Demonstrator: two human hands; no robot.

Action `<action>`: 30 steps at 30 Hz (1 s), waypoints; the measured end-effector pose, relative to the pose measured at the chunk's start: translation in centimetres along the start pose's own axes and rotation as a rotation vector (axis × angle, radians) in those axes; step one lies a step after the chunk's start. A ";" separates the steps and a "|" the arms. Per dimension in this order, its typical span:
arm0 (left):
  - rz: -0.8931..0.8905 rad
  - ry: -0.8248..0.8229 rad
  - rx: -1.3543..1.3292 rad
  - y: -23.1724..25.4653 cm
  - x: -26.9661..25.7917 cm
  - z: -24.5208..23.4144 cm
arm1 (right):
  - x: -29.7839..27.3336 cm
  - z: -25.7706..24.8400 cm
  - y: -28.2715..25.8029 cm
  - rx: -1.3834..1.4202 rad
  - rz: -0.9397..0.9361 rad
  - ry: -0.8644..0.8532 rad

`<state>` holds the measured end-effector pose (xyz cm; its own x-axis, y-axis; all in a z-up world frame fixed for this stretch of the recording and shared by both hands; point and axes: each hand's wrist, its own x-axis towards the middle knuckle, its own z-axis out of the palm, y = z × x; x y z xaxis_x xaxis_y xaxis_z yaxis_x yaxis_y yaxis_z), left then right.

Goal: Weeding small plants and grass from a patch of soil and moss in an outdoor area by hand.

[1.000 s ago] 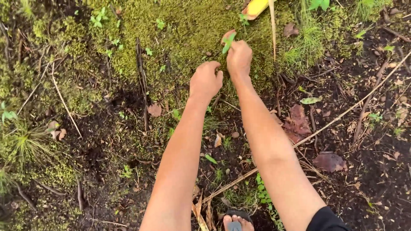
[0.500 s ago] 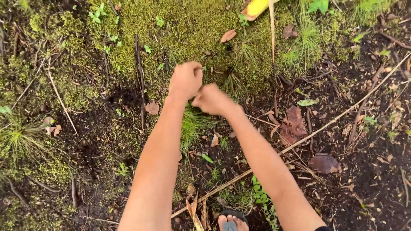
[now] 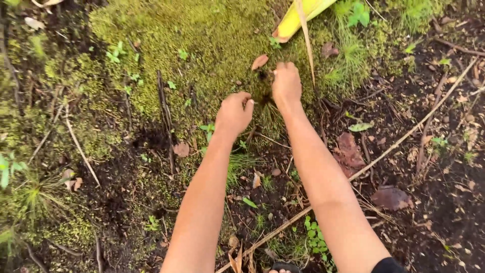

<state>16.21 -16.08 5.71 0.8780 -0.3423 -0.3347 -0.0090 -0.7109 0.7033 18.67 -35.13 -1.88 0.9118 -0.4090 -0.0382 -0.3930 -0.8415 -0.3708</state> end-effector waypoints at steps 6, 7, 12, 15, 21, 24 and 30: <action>0.047 0.109 0.025 -1.2 -1.1 -1.0 | 1.7 -0.1 0.2 -0.151 -0.109 0.005; 0.033 0.128 0.032 -1.8 -1.4 -0.7 | 1.2 -0.8 0.0 -0.138 -0.130 0.001; 0.058 0.193 0.012 -4.8 -4.7 -2.2 | -0.9 -2.7 -2.0 -0.149 -0.109 0.010; -0.018 0.182 -0.039 -7.4 -6.4 -3.3 | -1.9 -1.4 -0.9 -0.230 -0.228 0.001; -0.175 0.147 -0.137 -11.5 -11.9 -7.7 | -13.9 0.8 -9.5 0.208 -0.532 0.028; -0.221 0.280 -0.134 -14.1 -15.0 -9.4 | -19.8 2.1 -16.4 0.171 -0.655 -0.133; -0.417 0.284 -0.177 -22.8 -21.9 -10.9 | -26.7 4.0 -27.4 -0.222 -0.777 -0.731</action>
<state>2.37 14.32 3.79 0.8850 0.1439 -0.4428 0.4274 -0.6284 0.6499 5.58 0.24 5.63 0.7425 0.5090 -0.4355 0.3750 -0.8545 -0.3594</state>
